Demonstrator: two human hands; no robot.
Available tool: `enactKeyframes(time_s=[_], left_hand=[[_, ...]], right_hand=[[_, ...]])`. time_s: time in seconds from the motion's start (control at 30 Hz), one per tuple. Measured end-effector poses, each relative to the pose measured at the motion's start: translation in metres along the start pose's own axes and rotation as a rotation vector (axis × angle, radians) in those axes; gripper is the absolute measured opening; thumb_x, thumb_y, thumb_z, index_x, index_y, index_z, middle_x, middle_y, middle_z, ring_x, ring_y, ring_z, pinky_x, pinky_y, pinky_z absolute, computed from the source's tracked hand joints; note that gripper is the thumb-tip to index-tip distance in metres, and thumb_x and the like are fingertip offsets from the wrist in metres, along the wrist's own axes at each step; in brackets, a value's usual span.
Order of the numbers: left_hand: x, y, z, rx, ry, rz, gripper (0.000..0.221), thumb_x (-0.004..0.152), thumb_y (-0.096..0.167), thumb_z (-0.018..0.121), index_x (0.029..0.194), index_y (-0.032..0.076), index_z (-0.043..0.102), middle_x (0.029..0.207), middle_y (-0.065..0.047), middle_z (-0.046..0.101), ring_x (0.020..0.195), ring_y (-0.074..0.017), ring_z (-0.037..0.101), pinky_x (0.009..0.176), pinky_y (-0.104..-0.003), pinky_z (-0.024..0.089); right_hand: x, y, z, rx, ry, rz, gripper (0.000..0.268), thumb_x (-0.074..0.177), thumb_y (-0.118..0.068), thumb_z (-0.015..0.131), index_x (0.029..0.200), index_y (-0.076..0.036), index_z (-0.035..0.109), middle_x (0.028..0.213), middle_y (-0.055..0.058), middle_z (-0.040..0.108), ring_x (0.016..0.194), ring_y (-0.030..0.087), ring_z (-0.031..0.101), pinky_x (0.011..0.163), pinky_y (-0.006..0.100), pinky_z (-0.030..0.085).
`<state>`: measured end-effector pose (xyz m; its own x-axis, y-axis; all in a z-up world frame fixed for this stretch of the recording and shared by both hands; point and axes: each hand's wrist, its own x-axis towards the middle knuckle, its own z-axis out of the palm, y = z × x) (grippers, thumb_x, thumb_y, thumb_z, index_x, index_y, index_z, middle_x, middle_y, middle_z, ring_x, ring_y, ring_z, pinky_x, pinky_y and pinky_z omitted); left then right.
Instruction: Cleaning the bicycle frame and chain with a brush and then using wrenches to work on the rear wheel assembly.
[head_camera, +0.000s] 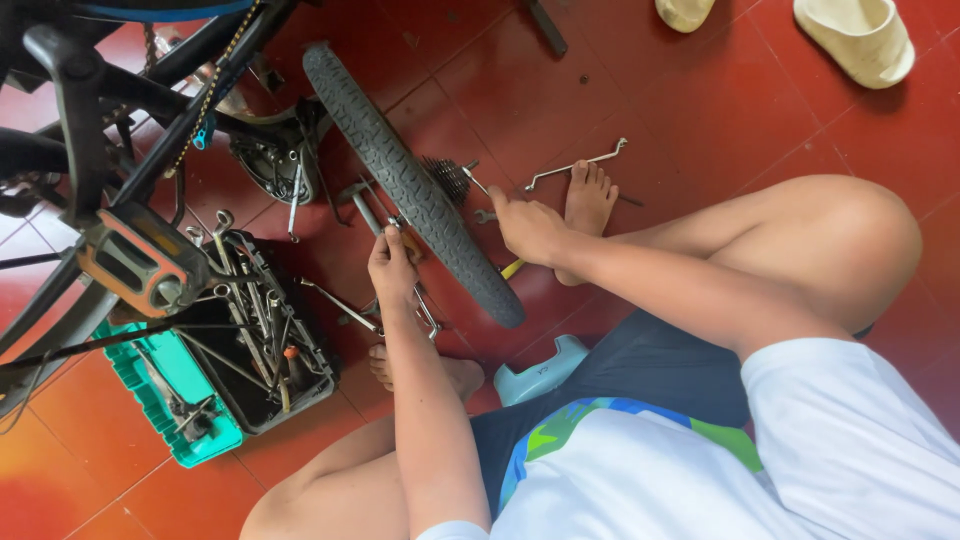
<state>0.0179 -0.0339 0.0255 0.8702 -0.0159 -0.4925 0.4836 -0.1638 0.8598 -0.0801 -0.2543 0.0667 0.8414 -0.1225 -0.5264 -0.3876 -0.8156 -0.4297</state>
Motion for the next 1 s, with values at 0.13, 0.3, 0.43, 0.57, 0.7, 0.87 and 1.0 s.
enactKeyframes(time_s=[0.13,0.3,0.43,0.57,0.7,0.87,1.0], left_hand=[[0.017,-0.02,-0.008,-0.011,-0.016,-0.005,0.034,0.105,0.042,0.059,0.081,0.019,0.06,0.057,-0.007,0.055,0.046,-0.0141,0.05,0.034,-0.023,0.037],[0.011,-0.017,-0.015,0.013,-0.024,-0.034,0.037,0.107,0.041,0.056,0.08,0.016,0.059,0.054,-0.007,0.048,0.035,-0.0178,0.043,0.029,-0.029,0.039],[0.003,-0.008,-0.012,-0.022,-0.008,-0.036,0.034,0.107,0.039,0.055,0.081,0.017,0.061,0.054,-0.004,0.047,0.039,-0.012,0.044,0.032,-0.021,0.034],[0.009,-0.017,-0.016,-0.064,-0.008,-0.041,0.033,0.108,0.037,0.054,0.084,0.018,0.064,0.053,-0.006,0.049,0.035,-0.015,0.047,0.03,-0.023,0.036],[0.023,-0.042,-0.027,-0.068,-0.01,-0.063,0.028,0.107,0.035,0.055,0.092,0.016,0.07,0.063,-0.007,0.065,0.048,-0.016,0.064,0.039,-0.027,0.053],[0.027,-0.047,-0.033,-0.069,0.013,-0.057,0.024,0.105,0.038,0.061,0.1,0.019,0.076,0.08,-0.006,0.074,0.064,-0.0166,0.071,0.053,-0.027,0.061],[-0.012,0.013,-0.02,-0.088,-0.025,-0.103,0.02,0.102,0.021,0.06,0.109,0.005,0.071,0.07,0.002,0.058,0.05,-0.0031,0.04,0.04,-0.02,0.03]], right_hand=[[0.026,0.022,0.027,0.067,0.073,-0.015,0.045,0.101,-0.016,0.044,0.142,-0.001,0.047,0.102,0.027,0.072,0.097,0.05,0.073,0.083,0.059,0.06],[0.047,0.046,0.038,0.161,0.121,-0.088,0.032,0.1,-0.021,0.045,0.117,-0.002,0.062,0.095,0.031,0.071,0.094,0.053,0.071,0.079,0.06,0.059],[0.064,0.085,0.059,0.073,0.076,-0.082,0.033,0.099,-0.024,0.047,0.108,0.001,0.066,0.091,0.031,0.072,0.095,0.052,0.072,0.084,0.06,0.057],[-0.011,0.037,0.011,-0.049,0.491,0.569,0.044,0.108,-0.024,0.047,0.145,-0.002,0.054,0.152,0.016,0.055,0.141,0.034,0.05,0.118,0.051,0.032],[0.069,0.099,0.018,0.304,-0.155,0.195,0.043,0.095,-0.046,0.057,0.111,-0.012,0.079,0.107,0.011,0.079,0.111,0.033,0.072,0.095,0.049,0.054],[0.072,0.093,-0.051,0.874,0.203,0.266,0.025,0.078,-0.041,0.078,0.096,-0.024,0.081,0.079,0.0,0.064,0.074,0.015,0.06,0.057,0.027,0.046],[0.023,0.046,-0.105,0.906,0.077,0.176,0.031,0.097,-0.029,0.059,0.118,-0.012,0.073,0.088,0.0,0.06,0.076,0.01,0.057,0.062,0.024,0.049]])
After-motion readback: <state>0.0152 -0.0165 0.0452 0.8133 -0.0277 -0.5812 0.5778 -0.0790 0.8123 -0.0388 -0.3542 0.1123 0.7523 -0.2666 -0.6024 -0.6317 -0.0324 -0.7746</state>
